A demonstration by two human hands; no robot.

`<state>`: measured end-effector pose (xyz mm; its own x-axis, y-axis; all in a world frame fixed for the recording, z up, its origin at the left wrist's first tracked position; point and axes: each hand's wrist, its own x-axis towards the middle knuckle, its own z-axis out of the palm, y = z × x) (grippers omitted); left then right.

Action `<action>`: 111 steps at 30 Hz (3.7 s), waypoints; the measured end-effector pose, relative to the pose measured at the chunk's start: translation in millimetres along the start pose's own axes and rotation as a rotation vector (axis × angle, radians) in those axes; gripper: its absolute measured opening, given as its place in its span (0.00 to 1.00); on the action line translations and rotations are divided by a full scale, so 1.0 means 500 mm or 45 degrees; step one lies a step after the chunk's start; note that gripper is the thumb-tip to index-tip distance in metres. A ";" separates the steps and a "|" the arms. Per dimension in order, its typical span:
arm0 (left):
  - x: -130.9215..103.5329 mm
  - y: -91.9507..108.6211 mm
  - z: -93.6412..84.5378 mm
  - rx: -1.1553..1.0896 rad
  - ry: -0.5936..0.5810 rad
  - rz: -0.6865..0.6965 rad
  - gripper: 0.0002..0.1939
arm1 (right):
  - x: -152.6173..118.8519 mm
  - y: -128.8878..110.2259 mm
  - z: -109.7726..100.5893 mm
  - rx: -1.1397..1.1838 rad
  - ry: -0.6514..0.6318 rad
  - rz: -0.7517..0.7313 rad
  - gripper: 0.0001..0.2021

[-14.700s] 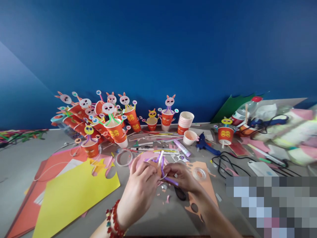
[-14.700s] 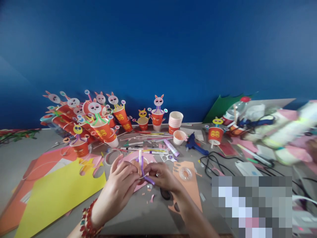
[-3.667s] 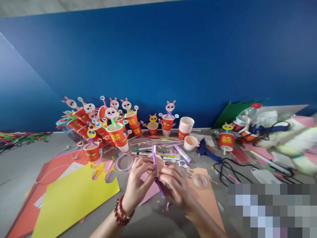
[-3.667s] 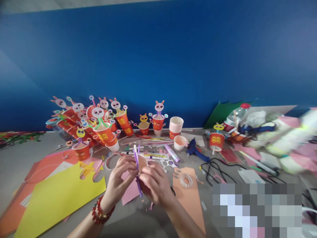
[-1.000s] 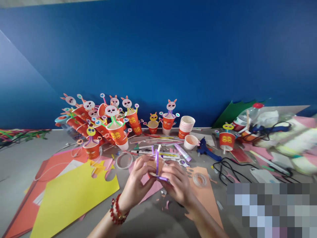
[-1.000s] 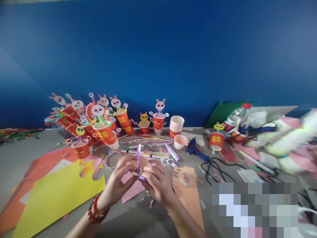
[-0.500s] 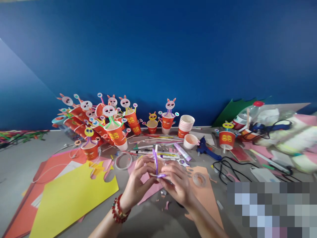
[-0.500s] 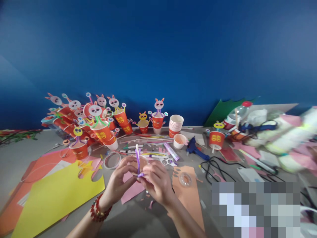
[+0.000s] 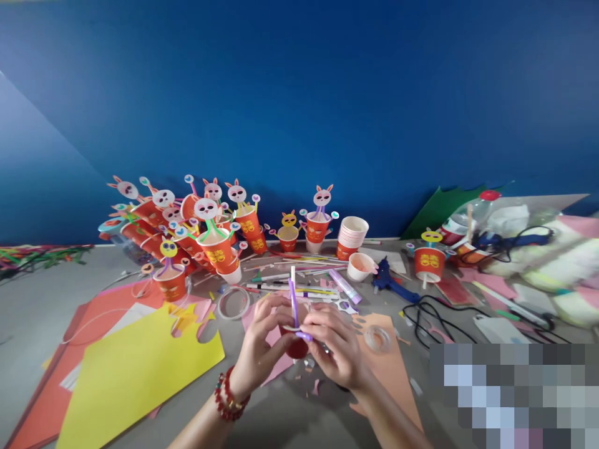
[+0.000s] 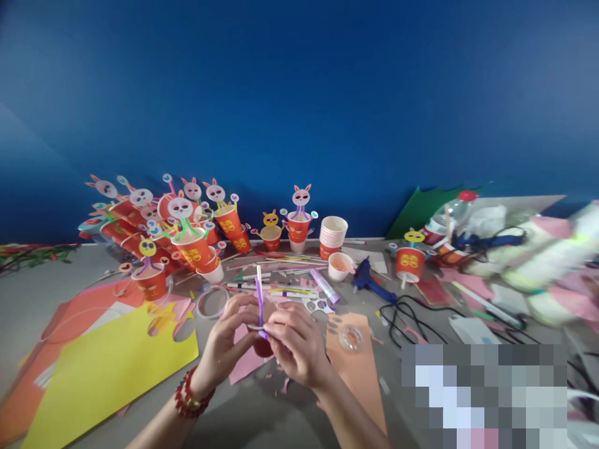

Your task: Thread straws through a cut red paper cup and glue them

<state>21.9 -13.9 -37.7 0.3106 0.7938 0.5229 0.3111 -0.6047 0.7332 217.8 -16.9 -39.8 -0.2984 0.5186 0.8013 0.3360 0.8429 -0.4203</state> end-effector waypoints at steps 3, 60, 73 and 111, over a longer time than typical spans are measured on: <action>0.001 0.012 -0.005 0.176 0.021 0.083 0.05 | -0.009 0.006 0.001 -0.021 0.011 -0.050 0.13; 0.010 0.010 0.001 -0.203 -0.003 0.111 0.06 | -0.012 -0.001 0.002 -0.106 0.001 -0.151 0.15; 0.001 -0.023 -0.011 -0.765 0.058 -0.237 0.16 | -0.041 0.038 0.012 0.355 0.343 0.657 0.20; -0.025 -0.050 0.051 -1.229 0.175 -0.412 0.32 | -0.051 0.015 0.076 1.028 0.135 0.854 0.27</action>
<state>33.0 -10.5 -73.8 0.2155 0.9469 0.2386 -0.5123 -0.0984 0.8531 194.0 -18.3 -79.6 -0.1792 0.9315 0.3165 -0.3026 0.2539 -0.9187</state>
